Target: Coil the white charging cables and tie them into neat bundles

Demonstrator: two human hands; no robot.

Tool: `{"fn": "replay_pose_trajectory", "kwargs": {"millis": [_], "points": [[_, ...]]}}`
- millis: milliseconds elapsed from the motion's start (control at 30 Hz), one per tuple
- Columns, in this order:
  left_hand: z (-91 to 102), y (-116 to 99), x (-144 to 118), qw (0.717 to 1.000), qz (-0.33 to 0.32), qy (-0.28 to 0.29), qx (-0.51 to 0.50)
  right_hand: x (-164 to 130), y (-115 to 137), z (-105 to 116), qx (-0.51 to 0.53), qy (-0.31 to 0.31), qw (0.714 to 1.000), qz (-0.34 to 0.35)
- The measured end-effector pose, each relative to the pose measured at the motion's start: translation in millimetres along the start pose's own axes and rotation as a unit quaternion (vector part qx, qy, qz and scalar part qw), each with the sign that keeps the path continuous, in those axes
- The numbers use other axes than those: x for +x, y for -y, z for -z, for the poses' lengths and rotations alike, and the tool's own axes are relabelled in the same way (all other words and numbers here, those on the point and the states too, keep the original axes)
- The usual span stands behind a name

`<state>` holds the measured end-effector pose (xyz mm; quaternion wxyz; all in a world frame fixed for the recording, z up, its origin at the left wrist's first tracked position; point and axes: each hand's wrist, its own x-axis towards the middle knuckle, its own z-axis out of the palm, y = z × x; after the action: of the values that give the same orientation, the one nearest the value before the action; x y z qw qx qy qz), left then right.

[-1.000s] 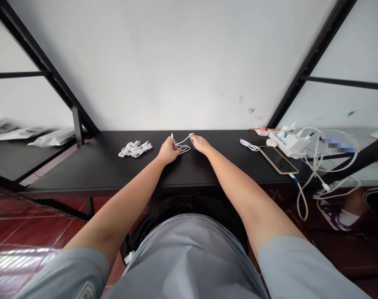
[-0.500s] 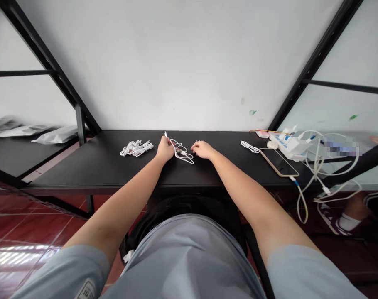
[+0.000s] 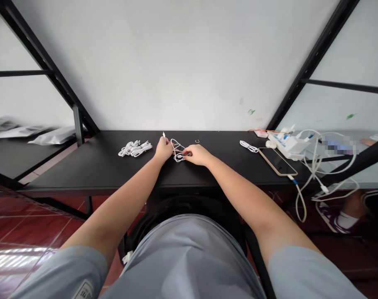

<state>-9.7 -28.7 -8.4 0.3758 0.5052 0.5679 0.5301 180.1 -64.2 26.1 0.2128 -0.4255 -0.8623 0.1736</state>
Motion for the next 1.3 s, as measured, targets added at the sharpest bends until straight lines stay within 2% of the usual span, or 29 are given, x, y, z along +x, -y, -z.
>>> {"fn": "replay_pose_trajectory", "kwargs": {"millis": [167,300,367,500,633,800,933,1067,1167,1300], "points": [[-1.9,-3,0,0.999,-0.002,0.009,-0.050,2,2,-3,-0.017,0.006,1.000,-0.007],[-0.9,-1,-2,0.999,-0.043,-0.002,0.006,-1,1,0,-0.022,0.011,1.000,-0.007],[0.5,2,-1,0.998,-0.059,-0.017,0.031,-4,-2,3,0.000,-0.011,1.000,-0.027],[3.6,7,3,0.997,-0.046,-0.044,0.034,-8,-17,10,0.100,-0.091,0.989,-0.063],[4.8,6,4,0.997,-0.039,-0.060,0.010,-5,-42,21,0.225,-0.205,0.947,-0.104],[5.1,0,5,0.998,0.003,-0.047,-0.030,0,-61,40,0.333,-0.367,0.857,-0.144],[6.4,-5,4,0.988,0.029,-0.053,-0.142,1,-63,51,0.403,-0.436,0.792,-0.143],[13.8,-11,4,0.970,0.043,-0.085,-0.222,-2,-64,63,0.442,-0.483,0.737,-0.169],[24.8,-17,6,0.957,0.061,-0.136,-0.250,-6,-69,80,0.433,-0.513,0.719,-0.180],[48.8,-32,17,0.944,0.058,-0.209,-0.247,-15,-88,112,0.370,-0.556,0.726,-0.164]]}}
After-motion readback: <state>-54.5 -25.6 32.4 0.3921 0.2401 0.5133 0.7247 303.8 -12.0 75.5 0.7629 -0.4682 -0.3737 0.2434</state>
